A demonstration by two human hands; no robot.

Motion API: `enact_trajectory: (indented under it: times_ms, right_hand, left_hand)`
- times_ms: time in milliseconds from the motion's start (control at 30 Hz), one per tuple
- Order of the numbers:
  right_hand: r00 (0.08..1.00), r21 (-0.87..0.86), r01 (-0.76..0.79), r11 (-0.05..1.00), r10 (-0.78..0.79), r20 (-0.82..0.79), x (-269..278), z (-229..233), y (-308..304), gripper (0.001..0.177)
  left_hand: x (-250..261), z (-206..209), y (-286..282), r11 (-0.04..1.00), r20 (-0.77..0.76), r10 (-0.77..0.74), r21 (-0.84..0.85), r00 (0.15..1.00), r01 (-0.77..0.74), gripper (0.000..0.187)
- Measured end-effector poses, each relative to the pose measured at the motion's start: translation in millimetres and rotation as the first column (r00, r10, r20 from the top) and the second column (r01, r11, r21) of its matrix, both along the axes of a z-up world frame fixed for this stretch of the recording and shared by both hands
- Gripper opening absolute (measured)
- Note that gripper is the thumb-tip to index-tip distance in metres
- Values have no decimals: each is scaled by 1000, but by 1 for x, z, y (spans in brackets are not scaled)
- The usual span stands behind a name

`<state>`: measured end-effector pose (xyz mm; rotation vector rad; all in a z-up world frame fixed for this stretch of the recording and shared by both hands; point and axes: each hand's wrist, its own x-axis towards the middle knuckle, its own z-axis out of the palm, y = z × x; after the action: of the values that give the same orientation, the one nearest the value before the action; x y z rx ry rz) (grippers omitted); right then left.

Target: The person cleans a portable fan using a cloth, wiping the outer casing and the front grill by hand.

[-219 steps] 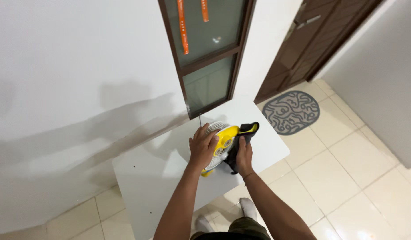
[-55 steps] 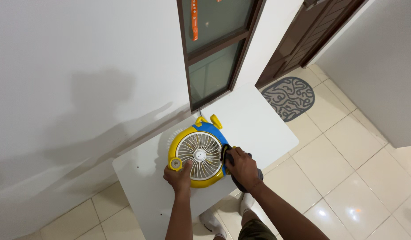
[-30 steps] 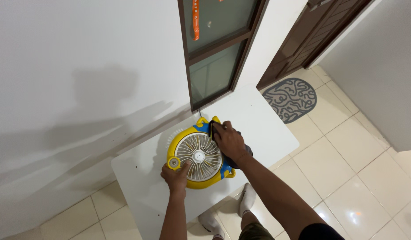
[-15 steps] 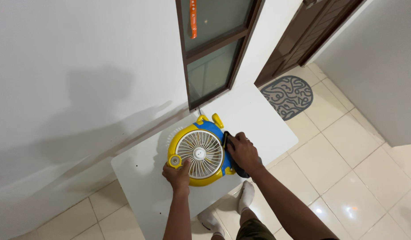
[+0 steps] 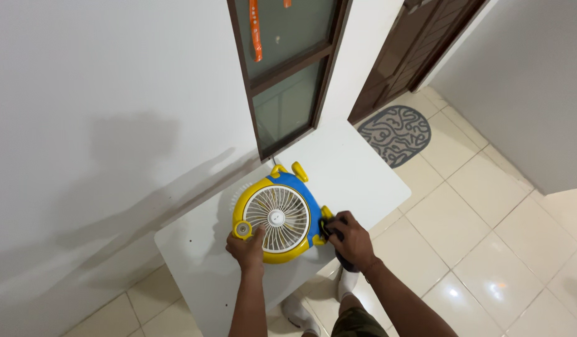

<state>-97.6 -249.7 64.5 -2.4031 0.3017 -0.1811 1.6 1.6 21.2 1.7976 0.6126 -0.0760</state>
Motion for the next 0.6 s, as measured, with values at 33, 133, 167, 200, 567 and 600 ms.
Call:
enact_trajectory:
  times_ms: [33, 133, 167, 200, 567, 600]
  right_hand:
    - [998, -13, -17, 1000, 17, -58, 1, -4, -3, 25]
    - [999, 79, 23, 997, -20, -37, 3, -20, -13, 21]
    - [997, 186, 65, 980, -73, 33, 5, -25, -15, 21]
    - [997, 186, 65, 980, -74, 39, 8, -30, -15, 21]
    - [918, 410, 204, 889, -319, 236, 54, 16, -5, 32]
    - [916, 410, 204, 889, -321, 240, 58, 20, -5, 32]
  left_hand:
    - [2, 2, -1, 999, 20, 15, -30, 1000, -14, 63]
    - [5, 7, 0, 995, 153, -86, 59, 984, 77, 71]
    - [8, 8, -1, 995, 159, -90, 58, 983, 82, 71]
    - [11, 10, -2, 979, 188, -146, 171, 971, 114, 81]
    - [46, 119, -21, 682, 129, -588, 610, 798, 404, 87]
    - [50, 127, -22, 604, 102, -658, 663, 746, 442, 87]
